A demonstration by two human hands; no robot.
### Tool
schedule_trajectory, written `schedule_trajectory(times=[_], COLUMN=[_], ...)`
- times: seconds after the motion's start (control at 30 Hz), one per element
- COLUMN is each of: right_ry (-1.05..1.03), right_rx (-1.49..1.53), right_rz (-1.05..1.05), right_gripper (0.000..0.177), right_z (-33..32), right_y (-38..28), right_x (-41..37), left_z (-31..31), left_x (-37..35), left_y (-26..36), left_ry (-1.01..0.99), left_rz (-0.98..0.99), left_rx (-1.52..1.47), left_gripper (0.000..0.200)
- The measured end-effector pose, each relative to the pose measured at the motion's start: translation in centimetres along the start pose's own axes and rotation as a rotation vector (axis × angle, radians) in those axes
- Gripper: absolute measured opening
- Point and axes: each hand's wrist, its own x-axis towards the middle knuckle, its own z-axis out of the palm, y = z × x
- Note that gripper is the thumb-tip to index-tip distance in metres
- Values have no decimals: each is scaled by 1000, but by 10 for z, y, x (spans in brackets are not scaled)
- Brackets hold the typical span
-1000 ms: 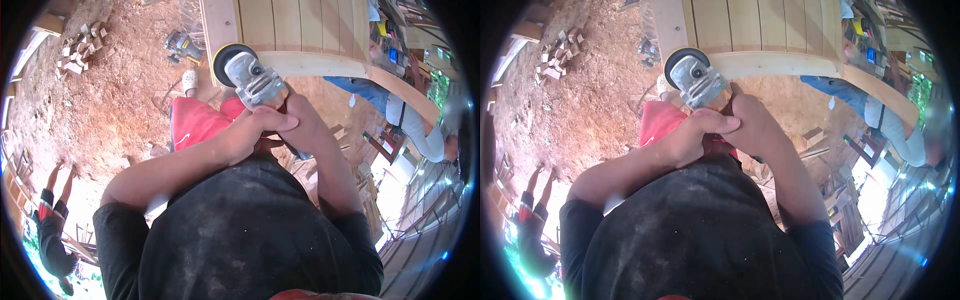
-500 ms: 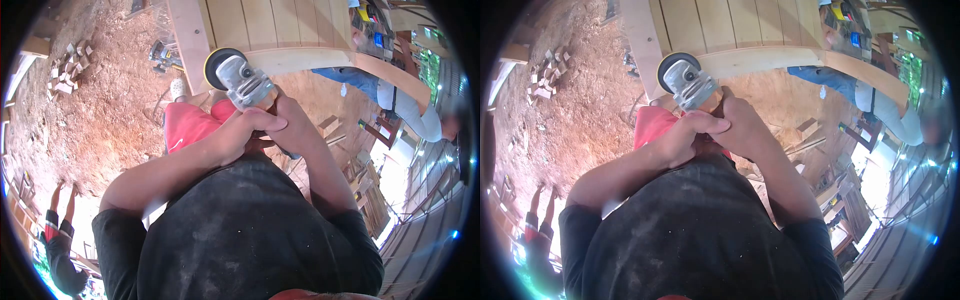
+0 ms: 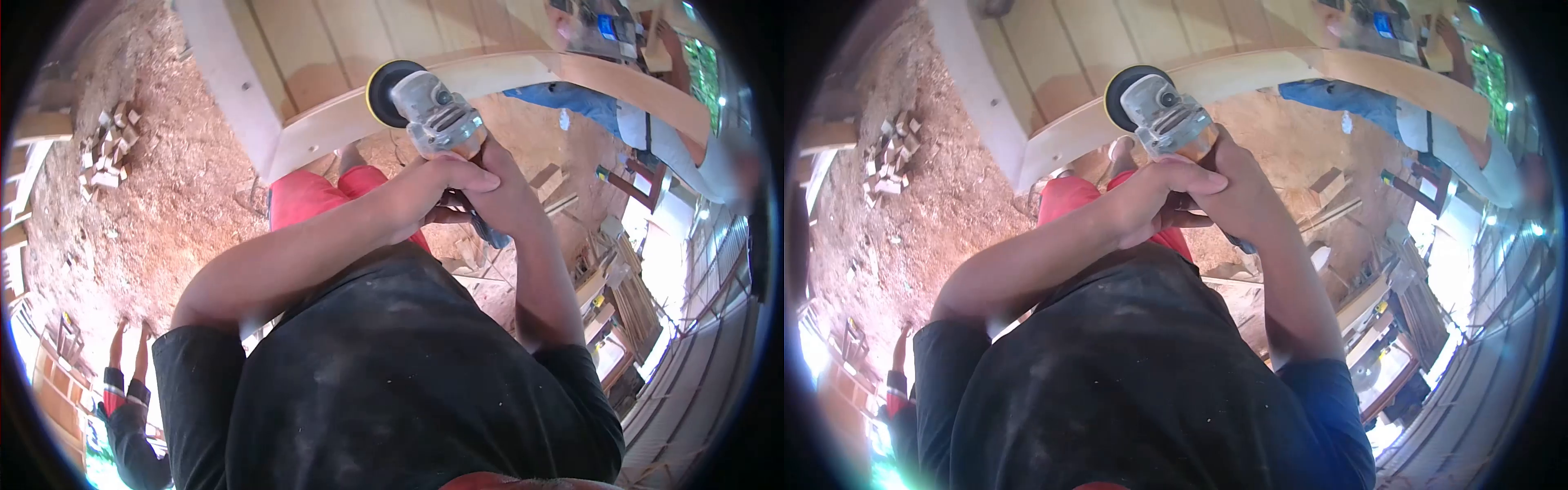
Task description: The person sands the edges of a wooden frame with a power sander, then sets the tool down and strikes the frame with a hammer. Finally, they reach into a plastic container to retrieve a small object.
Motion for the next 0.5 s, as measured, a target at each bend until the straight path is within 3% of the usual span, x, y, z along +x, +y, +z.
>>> schedule_trajectory(times=[0.5], right_ry=[96], right_rx=[134], right_rz=[70], right_gripper=[50], right_z=[-106], right_y=[52], right_x=[14], left_z=[49], left_x=[123], left_y=[18], left_ry=[-102], left_rz=[-47], left_rx=[121], left_gripper=[41])
